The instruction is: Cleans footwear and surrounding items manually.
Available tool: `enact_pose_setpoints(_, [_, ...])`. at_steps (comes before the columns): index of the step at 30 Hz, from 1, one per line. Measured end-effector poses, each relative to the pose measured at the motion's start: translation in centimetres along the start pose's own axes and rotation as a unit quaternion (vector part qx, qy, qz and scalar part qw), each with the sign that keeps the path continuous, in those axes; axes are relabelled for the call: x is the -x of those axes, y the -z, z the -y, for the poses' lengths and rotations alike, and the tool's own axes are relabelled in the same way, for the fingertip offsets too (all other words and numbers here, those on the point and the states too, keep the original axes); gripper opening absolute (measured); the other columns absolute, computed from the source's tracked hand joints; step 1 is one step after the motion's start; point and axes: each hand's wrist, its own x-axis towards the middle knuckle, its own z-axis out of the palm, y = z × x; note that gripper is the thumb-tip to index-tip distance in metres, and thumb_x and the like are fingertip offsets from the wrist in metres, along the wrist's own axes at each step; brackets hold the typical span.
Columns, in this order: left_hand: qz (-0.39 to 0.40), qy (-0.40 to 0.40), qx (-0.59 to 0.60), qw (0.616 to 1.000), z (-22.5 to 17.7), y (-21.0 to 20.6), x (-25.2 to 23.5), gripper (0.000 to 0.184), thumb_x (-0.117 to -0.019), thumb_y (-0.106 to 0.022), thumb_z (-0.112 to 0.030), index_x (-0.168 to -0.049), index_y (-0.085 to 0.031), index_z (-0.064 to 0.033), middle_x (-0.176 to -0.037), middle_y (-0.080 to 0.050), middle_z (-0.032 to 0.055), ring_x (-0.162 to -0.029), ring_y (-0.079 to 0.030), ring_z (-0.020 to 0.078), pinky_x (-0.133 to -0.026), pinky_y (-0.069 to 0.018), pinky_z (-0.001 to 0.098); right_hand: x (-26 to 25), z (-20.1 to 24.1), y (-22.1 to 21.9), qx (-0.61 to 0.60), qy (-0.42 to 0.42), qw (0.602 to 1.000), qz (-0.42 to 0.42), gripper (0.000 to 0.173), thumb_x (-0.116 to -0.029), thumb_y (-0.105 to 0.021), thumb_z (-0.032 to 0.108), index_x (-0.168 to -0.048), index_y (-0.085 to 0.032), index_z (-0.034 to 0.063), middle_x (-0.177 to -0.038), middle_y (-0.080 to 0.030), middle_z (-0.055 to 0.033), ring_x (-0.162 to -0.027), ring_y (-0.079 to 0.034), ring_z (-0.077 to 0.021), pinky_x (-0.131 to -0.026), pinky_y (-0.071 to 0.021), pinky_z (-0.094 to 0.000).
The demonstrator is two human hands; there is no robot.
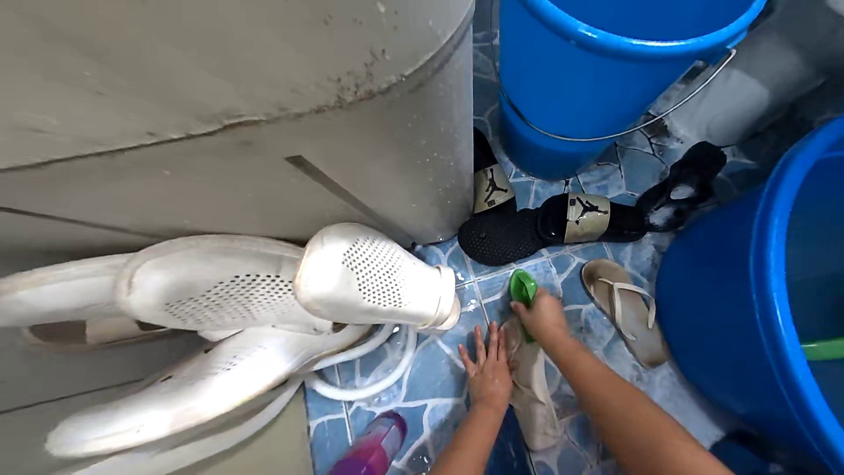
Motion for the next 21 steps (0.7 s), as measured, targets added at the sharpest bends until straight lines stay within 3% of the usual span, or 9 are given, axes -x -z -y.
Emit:
enact_pose_setpoints(3, [-0.003,-0.008,0.008,1.000,0.3,-0.2,0.1,0.066,-0.1093,-0.044,-0.035,-0.166,-0.017,-0.0148,-0.173,-0.009,0.0048,-0.159,0.001,0.0372,-0.118,0.0017,0.0742,6.0,-4.7,-1.5,0.047,0.000,0.996,0.077,0.057,-0.1024,-0.062,0.036,-0.140,-0.051,-0.0053,-0.121,-0.068,-0.0254,-0.114,-0.067,-0.0401,-0.101,-0.0512,-0.0563])
enact_pose_setpoints(6, [-0.021,-0.020,0.014,1.000,0.3,-0.5,0.1,0.066,-0.1089,-0.045,-0.035,-0.165,-0.018,-0.0125,-0.173,-0.011,0.0074,-0.159,-0.002,0.0386,-0.117,-0.0002,0.0752,11.8,-9.5,-3.2,0.073,-0.041,0.984,0.160,0.058,-0.1018,-0.064,0.037,-0.138,-0.054,-0.0070,-0.119,-0.069,-0.0280,-0.114,-0.068,-0.0435,-0.100,-0.0509,-0.0586])
enact_pose_setpoints(9, [-0.016,-0.016,0.021,1.000,0.2,-0.3,0.0,0.064,-0.1094,-0.044,-0.033,-0.165,-0.019,-0.0128,-0.173,-0.011,0.0080,-0.159,-0.001,0.0384,-0.118,0.0005,0.0747,6.7,-5.7,-1.3,0.010,-0.027,0.995,0.099,0.053,-0.1012,-0.065,0.033,-0.136,-0.057,-0.0057,-0.121,-0.068,-0.0259,-0.116,-0.066,-0.0396,-0.103,-0.0499,-0.0555])
enact_pose_setpoints(12, [-0.016,-0.005,0.019,1.000,0.1,-0.7,0.1,0.063,-0.1090,-0.045,-0.031,-0.165,-0.022,-0.0139,-0.173,-0.014,0.0061,-0.159,-0.002,0.0376,-0.118,0.0018,0.0734,0.9,-0.7,0.0,-0.012,-0.016,1.000,0.015,0.050,-0.0998,-0.069,0.033,-0.131,-0.059,-0.0054,-0.117,-0.068,-0.0275,-0.112,-0.067,-0.0432,-0.097,-0.0516,-0.0607])
enact_pose_setpoints(14, [-0.006,-0.002,0.010,1.000,0.1,-0.4,0.2,0.064,-0.1095,-0.044,-0.032,-0.165,-0.018,-0.0144,-0.173,-0.010,0.0046,-0.159,0.000,0.0367,-0.118,0.0026,0.0733,2.1,-1.6,-0.5,0.018,-0.003,1.000,0.023,0.053,-0.1014,-0.066,0.036,-0.135,-0.055,-0.0039,-0.117,-0.069,-0.0255,-0.111,-0.068,-0.0414,-0.098,-0.0522,-0.0586])
enact_pose_setpoints(18, [-0.009,-0.014,0.013,1.000,0.2,-0.3,0.0,0.066,-0.1095,-0.043,-0.036,-0.166,-0.016,-0.0135,-0.173,-0.008,0.0057,-0.159,0.001,0.0373,-0.117,0.0015,0.0746,12.2,-10.4,-3.4,0.039,-0.039,0.990,0.133,0.062,-0.1006,-0.066,0.037,-0.140,-0.052,-0.0087,-0.118,-0.069,-0.0290,-0.112,-0.068,-0.0442,-0.100,-0.0512,-0.0590])
enact_pose_setpoints(21, [-0.015,-0.017,0.020,1.000,0.0,-0.5,0.0,0.064,-0.1096,-0.043,-0.033,-0.165,-0.019,-0.0138,-0.173,-0.011,0.0058,-0.159,-0.001,0.0368,-0.118,0.0018,0.0740,9.3,-8.5,-2.3,-0.007,-0.038,0.994,0.104,0.057,-0.0998,-0.067,0.034,-0.138,-0.055,-0.0061,-0.121,-0.068,-0.0262,-0.115,-0.067,-0.0396,-0.102,-0.0507,-0.0556])
